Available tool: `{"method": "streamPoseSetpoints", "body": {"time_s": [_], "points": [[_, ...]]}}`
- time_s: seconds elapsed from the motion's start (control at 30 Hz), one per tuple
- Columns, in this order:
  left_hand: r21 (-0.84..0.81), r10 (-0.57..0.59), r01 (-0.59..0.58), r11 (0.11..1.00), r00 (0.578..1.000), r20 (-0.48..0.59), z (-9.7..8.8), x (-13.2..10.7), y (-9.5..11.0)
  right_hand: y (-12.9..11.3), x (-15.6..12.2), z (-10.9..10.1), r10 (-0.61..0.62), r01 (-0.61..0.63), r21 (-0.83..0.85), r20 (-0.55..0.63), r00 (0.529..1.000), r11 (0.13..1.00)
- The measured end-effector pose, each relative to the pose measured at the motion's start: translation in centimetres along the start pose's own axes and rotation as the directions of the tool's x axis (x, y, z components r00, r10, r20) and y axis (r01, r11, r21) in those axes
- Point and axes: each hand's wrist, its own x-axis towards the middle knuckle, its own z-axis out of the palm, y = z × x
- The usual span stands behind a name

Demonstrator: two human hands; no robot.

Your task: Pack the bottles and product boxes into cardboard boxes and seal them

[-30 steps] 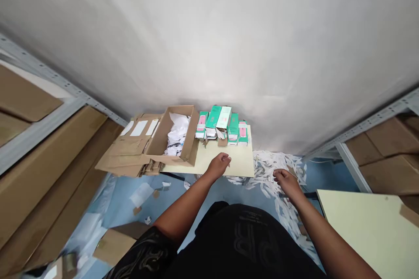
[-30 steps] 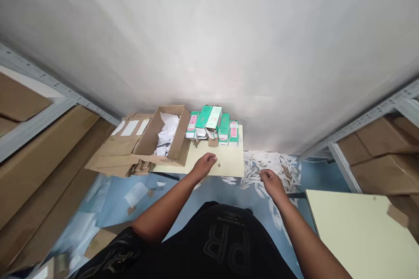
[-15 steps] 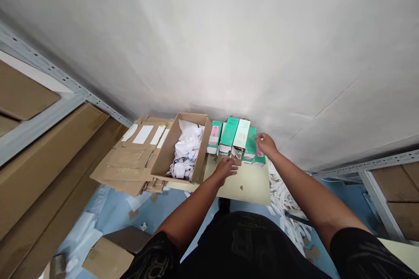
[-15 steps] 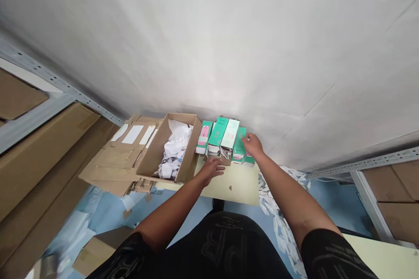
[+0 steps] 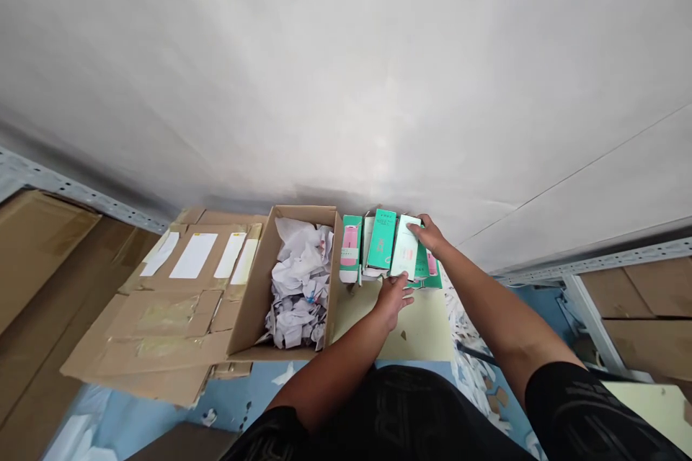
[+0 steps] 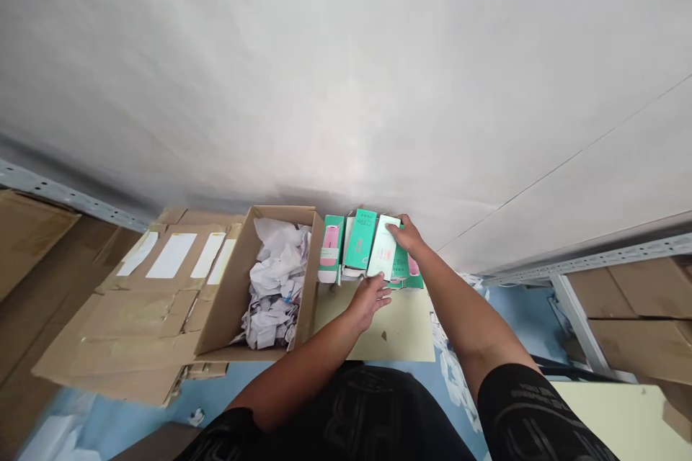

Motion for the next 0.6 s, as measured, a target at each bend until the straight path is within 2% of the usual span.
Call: {"method": "streamPoseSetpoints", "body": {"time_s": [0.17,0.27,0.33,0.47,0.6], "points": [[-0.007,0.213,-0.213,0.977,0.977,0.022,0.4,-2.2,-0.6,0.1,-4.9,-2.6,-0.062,0.100,0.213,-0.178,0.982,0.972],[0.041,0.314,-0.317,0.948,0.947,0.062,1.0,-3.2,-0.2,1.6,-8.1,-5.3,-0.075,0.171,0.310,-0.299,0.951,0.935],[0.091,0.335,-0.344,0.934,0.936,0.106,2.0,-3.5,-0.1,3.4,-10.4,-7.5,-0.053,0.200,0.349,-0.389,0.920,0.915],[0.250,0.291,-0.340,0.907,0.932,0.216,5.5,-3.9,-1.3,8.2,-15.1,-12.1,0.063,0.212,0.441,-0.530,0.846,0.872],[0.372,0.172,-0.295,0.880,0.929,0.328,10.7,-5.1,-4.2,14.0,-20.6,-17.4,0.146,0.181,0.509,-0.537,0.831,0.842]]}}
